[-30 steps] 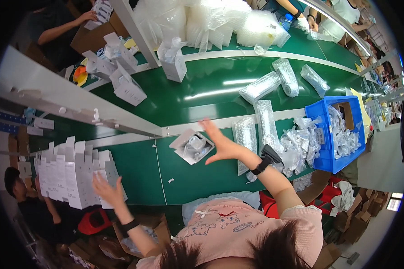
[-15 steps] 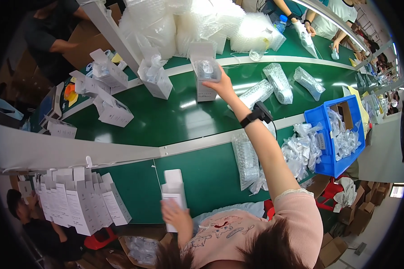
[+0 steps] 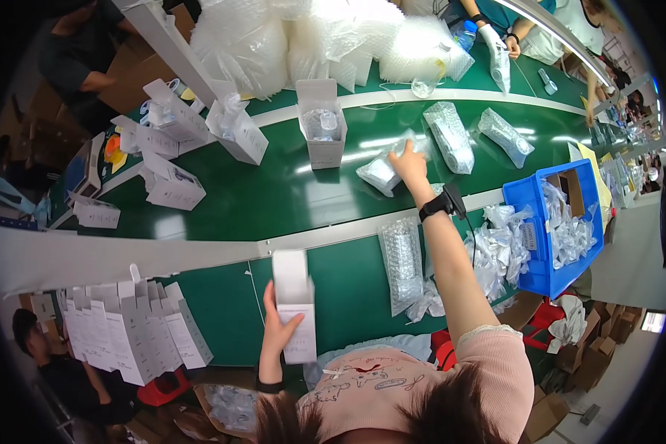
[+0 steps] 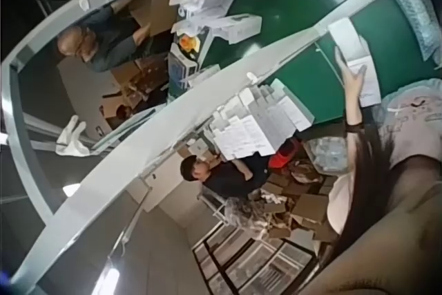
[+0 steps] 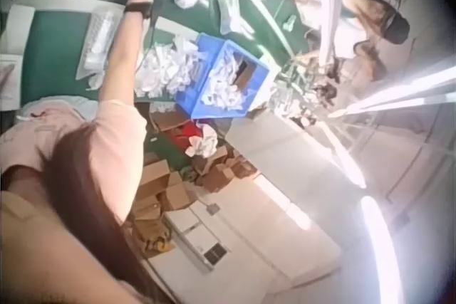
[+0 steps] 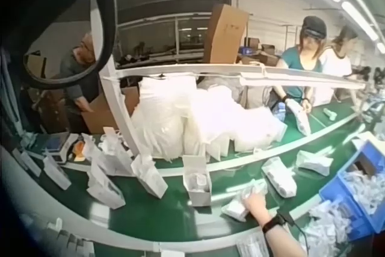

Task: The person packages items by hand, picking up a white box, inserting a small plastic bag, and then placing a bubble-wrapped object inside. They close the box and set it aside on the green table before repeating the process multiple times.

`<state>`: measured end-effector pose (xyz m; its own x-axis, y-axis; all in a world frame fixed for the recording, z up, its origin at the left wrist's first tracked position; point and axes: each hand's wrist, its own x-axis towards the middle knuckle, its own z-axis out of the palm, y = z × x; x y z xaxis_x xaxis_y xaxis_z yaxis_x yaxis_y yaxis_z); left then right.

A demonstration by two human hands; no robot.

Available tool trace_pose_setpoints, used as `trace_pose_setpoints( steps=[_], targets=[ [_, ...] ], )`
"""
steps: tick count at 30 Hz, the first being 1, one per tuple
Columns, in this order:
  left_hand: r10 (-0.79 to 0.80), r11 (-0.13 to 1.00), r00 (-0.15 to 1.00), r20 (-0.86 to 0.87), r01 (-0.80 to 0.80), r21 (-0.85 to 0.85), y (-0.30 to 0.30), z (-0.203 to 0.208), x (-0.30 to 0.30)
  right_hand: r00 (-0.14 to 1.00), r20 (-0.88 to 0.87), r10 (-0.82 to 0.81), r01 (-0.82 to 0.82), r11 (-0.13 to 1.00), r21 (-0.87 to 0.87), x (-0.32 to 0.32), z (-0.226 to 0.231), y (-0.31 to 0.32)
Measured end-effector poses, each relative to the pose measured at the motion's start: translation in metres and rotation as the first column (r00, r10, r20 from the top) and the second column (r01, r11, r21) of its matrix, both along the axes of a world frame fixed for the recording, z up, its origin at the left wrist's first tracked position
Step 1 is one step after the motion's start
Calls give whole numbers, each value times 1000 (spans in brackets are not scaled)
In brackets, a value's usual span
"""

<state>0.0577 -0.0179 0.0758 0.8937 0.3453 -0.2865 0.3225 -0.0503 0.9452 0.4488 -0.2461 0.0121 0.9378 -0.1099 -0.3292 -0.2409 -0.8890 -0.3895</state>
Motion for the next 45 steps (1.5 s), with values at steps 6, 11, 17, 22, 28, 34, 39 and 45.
trace_pose_setpoints(
  steps=[6,11,17,22,28,34,39,45],
  targets=[
    [-259,879,943,207,141,455,-36,49,89,939,188,-287,-4,538,843,-26,3,0],
    [-245,820,948,203,90,565,-55,39,105,967,-32,-254,-32,-242,970,-118,128,-19],
    [-114,943,943,313,3,333,-78,12,102,747,658,-95,-562,440,701,-191,140,6],
    [-65,923,883,465,-123,364,-82,-7,92,604,781,163,-750,448,487,-208,151,6],
    [-479,820,690,542,132,556,-83,15,94,533,692,486,-844,254,472,-181,170,-32],
    [-154,965,712,685,-40,259,-96,-3,97,297,829,474,-924,361,124,-189,152,-62],
    [-169,927,822,544,-55,372,-76,-6,73,885,383,267,-167,947,-274,-162,47,-184],
    [-46,852,925,377,-161,498,-71,34,68,805,512,299,-152,939,-310,-169,12,-236]
  ],
)
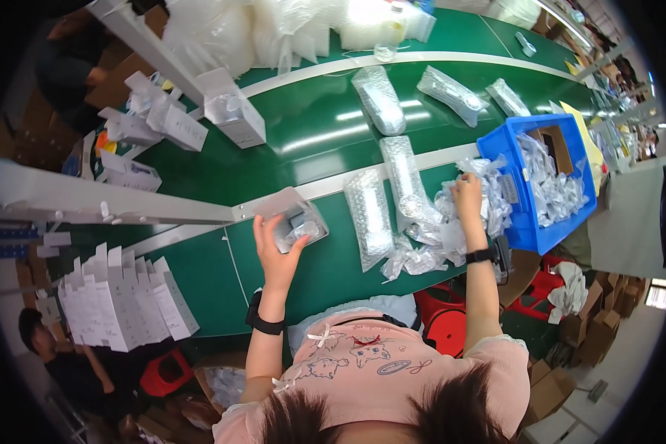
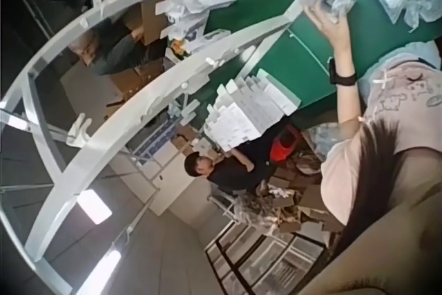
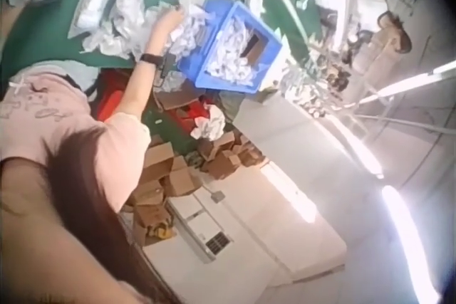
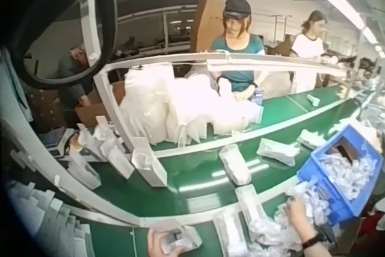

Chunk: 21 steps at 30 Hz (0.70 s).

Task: The person packages items by hand, picking up a white box, inserting a small plastic bag, and then placing a bubble-wrapped object inside. They close the box and set it aside on the green table before repeating the process multiple times.

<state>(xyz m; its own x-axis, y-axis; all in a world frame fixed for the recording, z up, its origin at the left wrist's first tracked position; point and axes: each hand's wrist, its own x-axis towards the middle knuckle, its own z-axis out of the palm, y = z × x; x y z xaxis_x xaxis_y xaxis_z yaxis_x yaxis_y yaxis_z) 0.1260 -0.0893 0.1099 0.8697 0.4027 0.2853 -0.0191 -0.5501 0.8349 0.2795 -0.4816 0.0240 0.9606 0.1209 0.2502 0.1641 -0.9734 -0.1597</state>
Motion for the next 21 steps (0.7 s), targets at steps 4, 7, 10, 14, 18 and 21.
trace_pose_setpoints(
  steps=[4,7,10,14,18,21],
  targets=[
    [58,983,998,-3,-57,177,2,14,-4,995,71,74,-99,864,493,-13,67,56],
    [159,987,977,-142,-163,-14,7,20,4,991,9,130,-74,502,861,-41,128,134],
    [135,984,979,-152,-151,-98,13,24,11,854,254,454,-408,282,868,-62,140,190],
    [110,972,982,-156,-139,-191,21,19,12,367,467,804,-894,165,417,-57,137,242],
    [129,965,984,-122,-152,-212,21,18,14,191,212,958,-974,157,166,-60,119,260],
    [124,967,982,-144,-152,-204,27,18,11,219,65,973,-970,210,125,-68,120,266]
  ],
)
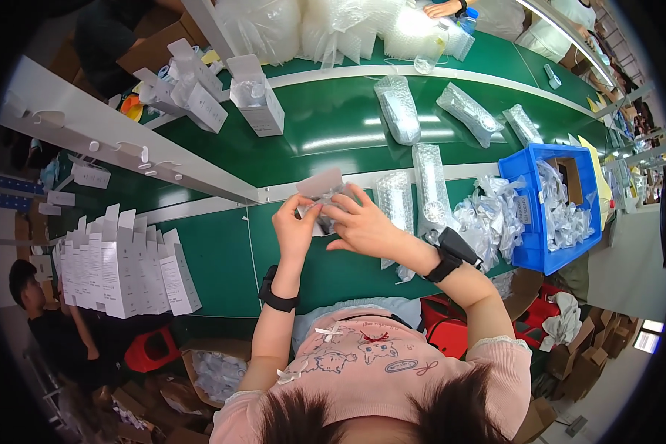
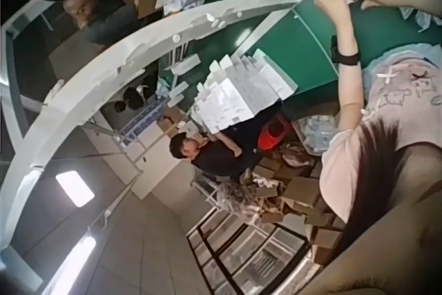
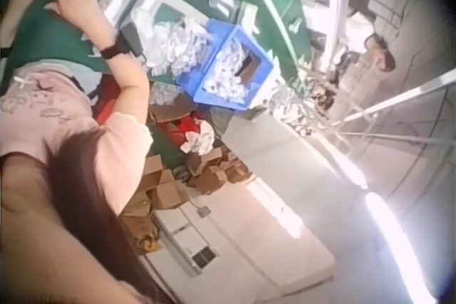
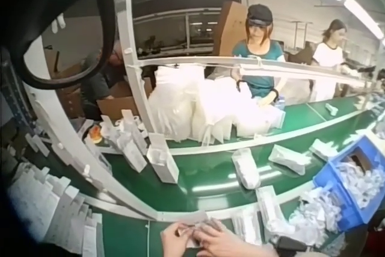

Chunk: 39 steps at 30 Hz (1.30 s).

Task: The person packages items by hand, picking up a white box, inserting a small plastic bag, and then placing a bubble-wrapped object inside. They close the box and set it aside on the green table before repeating the process multiple times.

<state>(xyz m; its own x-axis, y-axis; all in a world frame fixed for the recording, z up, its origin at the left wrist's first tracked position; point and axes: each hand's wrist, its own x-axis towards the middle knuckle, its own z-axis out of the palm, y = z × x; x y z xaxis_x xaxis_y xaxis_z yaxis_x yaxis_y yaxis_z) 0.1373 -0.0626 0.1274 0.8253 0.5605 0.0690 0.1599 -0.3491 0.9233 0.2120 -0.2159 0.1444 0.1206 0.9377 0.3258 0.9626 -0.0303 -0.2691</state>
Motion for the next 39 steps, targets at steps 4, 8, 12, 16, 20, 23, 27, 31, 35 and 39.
trace_pose_setpoints(
  steps=[4,8,12,16,20,23,27,31,35,39],
  targets=[
    [-11,973,960,281,75,-216,18,-6,-20,980,-165,-108,122,990,75,-1,-2,-4],
    [296,571,955,9,-185,800,135,-20,-114,808,-575,-127,318,916,244,11,-47,-21],
    [507,415,824,-251,22,909,223,-55,-218,582,-795,-173,263,965,-17,23,-57,-3],
    [590,497,605,-535,250,831,238,-89,-257,422,-901,-96,277,960,27,70,-46,29],
    [643,602,527,-555,100,792,168,-83,-220,432,-901,-39,505,839,205,163,-38,70],
    [590,699,554,-587,12,715,71,-65,-197,511,-848,-141,584,781,223,221,-44,104],
    [377,837,645,-664,69,542,35,-55,-182,703,-602,-380,615,749,245,262,-84,110],
    [359,932,784,-506,-280,228,94,-75,-188,573,9,-819,810,565,-155,252,-72,83],
    [221,789,938,-268,-333,-516,103,-104,-185,325,-94,-941,808,328,-490,264,-108,70],
    [98,630,972,-213,-227,-743,76,-38,-145,299,-71,-952,801,291,-524,245,-119,64]
  ],
)
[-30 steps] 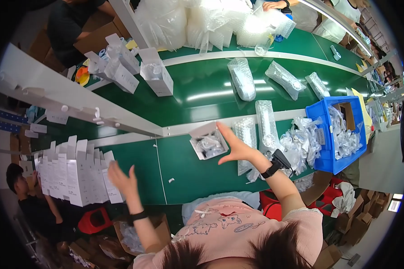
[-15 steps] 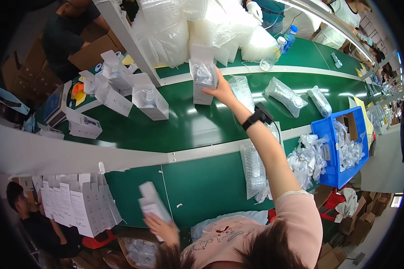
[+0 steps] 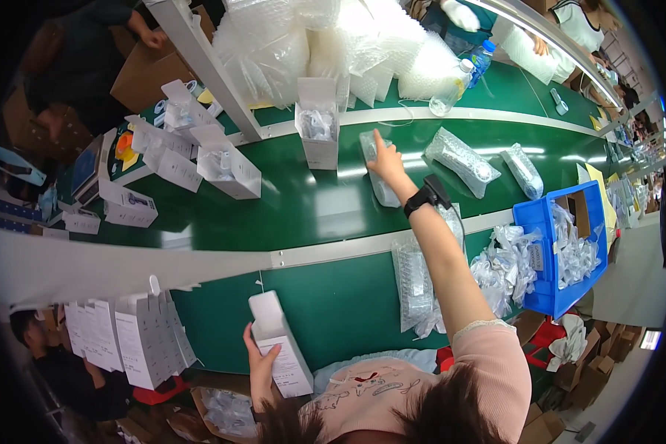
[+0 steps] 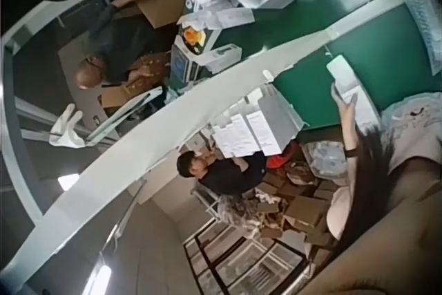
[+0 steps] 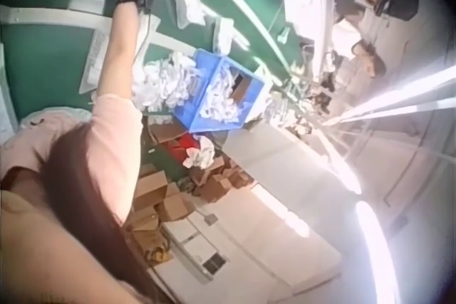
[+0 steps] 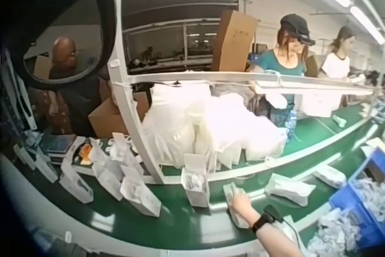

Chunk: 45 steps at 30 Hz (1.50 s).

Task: The person packages items by hand, picking up a white box, inserting a small plastic bag, and then placing a bubble-wrapped object inside. They close the box and set it aside on the green table before repeating the process multiple times.

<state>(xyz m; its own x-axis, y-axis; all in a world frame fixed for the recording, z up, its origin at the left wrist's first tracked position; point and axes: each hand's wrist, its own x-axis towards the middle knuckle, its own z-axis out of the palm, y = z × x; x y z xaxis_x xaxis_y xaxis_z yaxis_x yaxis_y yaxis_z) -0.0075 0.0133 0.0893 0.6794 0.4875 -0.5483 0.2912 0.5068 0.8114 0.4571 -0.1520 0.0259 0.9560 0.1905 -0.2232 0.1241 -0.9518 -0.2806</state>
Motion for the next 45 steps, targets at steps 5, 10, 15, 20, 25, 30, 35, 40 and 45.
trace_pose_setpoints(
  steps=[5,10,15,20,25,30,35,40,45],
  targets=[
    [-361,735,933,10,278,618,-21,15,54,974,-192,124,154,265,952,-56,63,-41],
    [-461,417,884,-80,295,860,-68,36,130,796,-519,311,605,-396,691,-170,146,-54],
    [-367,576,928,58,178,798,-110,23,154,912,-205,-354,118,-252,960,-204,134,-38],
    [-463,412,856,231,-24,911,-126,3,163,853,416,-315,-269,419,867,-213,125,-67],
    [-456,522,781,426,-153,839,-127,4,170,646,699,307,-680,647,344,-226,147,-111],
    [-431,481,850,302,-66,874,-111,-20,155,834,548,-65,-248,843,478,-169,70,-227],
    [-392,603,876,281,14,798,-95,-33,137,826,554,-107,81,994,70,-101,8,-346],
    [-385,514,907,169,59,856,-88,-10,132,992,130,-3,68,862,-502,-72,-26,-375],
    [-360,286,933,23,87,954,-95,24,132,917,376,134,85,855,-512,-77,6,-376]
  ],
)
